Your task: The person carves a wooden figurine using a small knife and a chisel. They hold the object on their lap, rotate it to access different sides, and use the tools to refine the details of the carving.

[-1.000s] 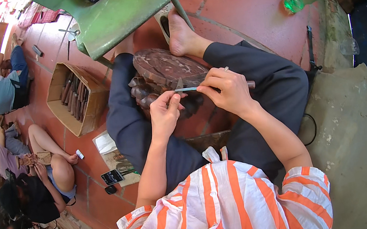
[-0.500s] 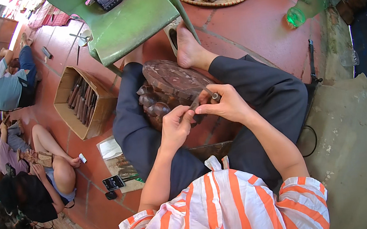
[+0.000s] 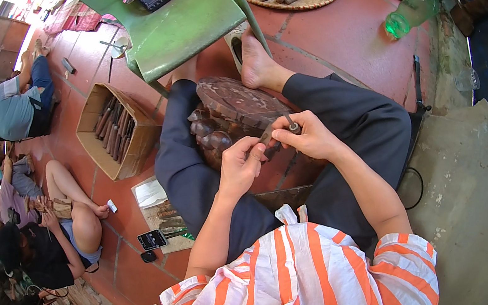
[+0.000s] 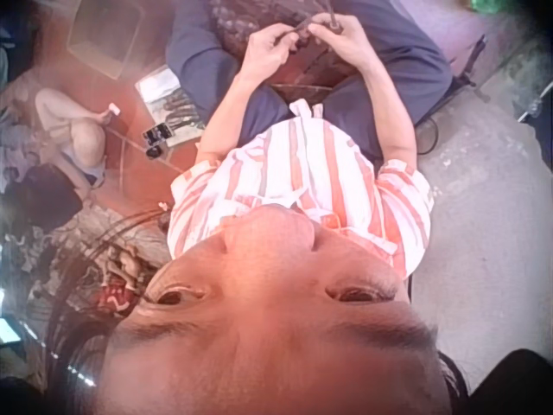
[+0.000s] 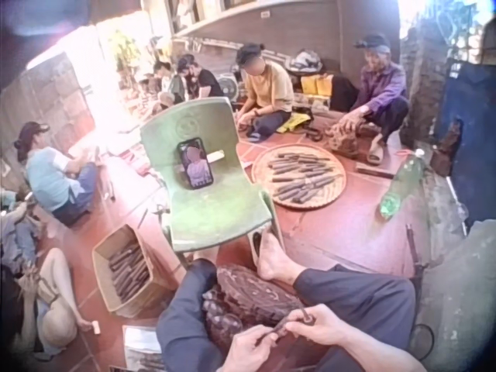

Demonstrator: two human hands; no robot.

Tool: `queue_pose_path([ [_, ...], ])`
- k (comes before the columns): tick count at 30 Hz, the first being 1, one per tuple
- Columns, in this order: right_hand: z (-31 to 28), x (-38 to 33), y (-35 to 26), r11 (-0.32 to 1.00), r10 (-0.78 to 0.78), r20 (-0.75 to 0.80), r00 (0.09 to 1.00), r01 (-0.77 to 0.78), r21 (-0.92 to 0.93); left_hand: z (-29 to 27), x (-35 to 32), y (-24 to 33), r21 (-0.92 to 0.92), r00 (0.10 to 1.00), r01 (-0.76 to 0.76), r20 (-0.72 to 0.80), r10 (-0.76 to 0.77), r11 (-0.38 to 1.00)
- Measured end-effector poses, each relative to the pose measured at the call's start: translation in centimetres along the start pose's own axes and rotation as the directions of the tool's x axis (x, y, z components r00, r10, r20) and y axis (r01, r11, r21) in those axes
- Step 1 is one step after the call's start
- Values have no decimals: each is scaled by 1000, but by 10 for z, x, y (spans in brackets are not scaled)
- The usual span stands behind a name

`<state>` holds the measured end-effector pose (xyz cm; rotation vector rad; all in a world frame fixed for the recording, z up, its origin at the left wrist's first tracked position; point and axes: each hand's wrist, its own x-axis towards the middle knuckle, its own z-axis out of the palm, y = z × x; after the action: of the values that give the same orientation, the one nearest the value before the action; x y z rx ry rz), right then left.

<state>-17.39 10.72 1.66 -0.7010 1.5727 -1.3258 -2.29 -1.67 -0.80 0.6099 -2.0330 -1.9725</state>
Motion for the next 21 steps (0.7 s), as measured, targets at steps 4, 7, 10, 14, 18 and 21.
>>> queue_pose_path([
  [4,2,1,0,999,-32,-39,999,32,0,6,3,-6,167,956,-289,-4,294,943],
  [7,2,3,3,1000,-11,-64,998,10,-15,9,0,-4,133,982,-187,13,187,973],
  [10,1,3,7,1000,10,-74,997,-9,14,10,-3,4,20,997,69,19,-70,997],
  [14,0,2,5,998,26,-64,998,-22,64,10,-5,2,-69,985,170,37,-168,983],
  [18,-5,1,7,998,23,-38,999,-21,52,16,-6,1,-132,989,148,17,-147,980],
  [21,-10,1,11,999,39,-20,999,-39,11,19,-10,1,-141,987,160,11,-160,977],
])
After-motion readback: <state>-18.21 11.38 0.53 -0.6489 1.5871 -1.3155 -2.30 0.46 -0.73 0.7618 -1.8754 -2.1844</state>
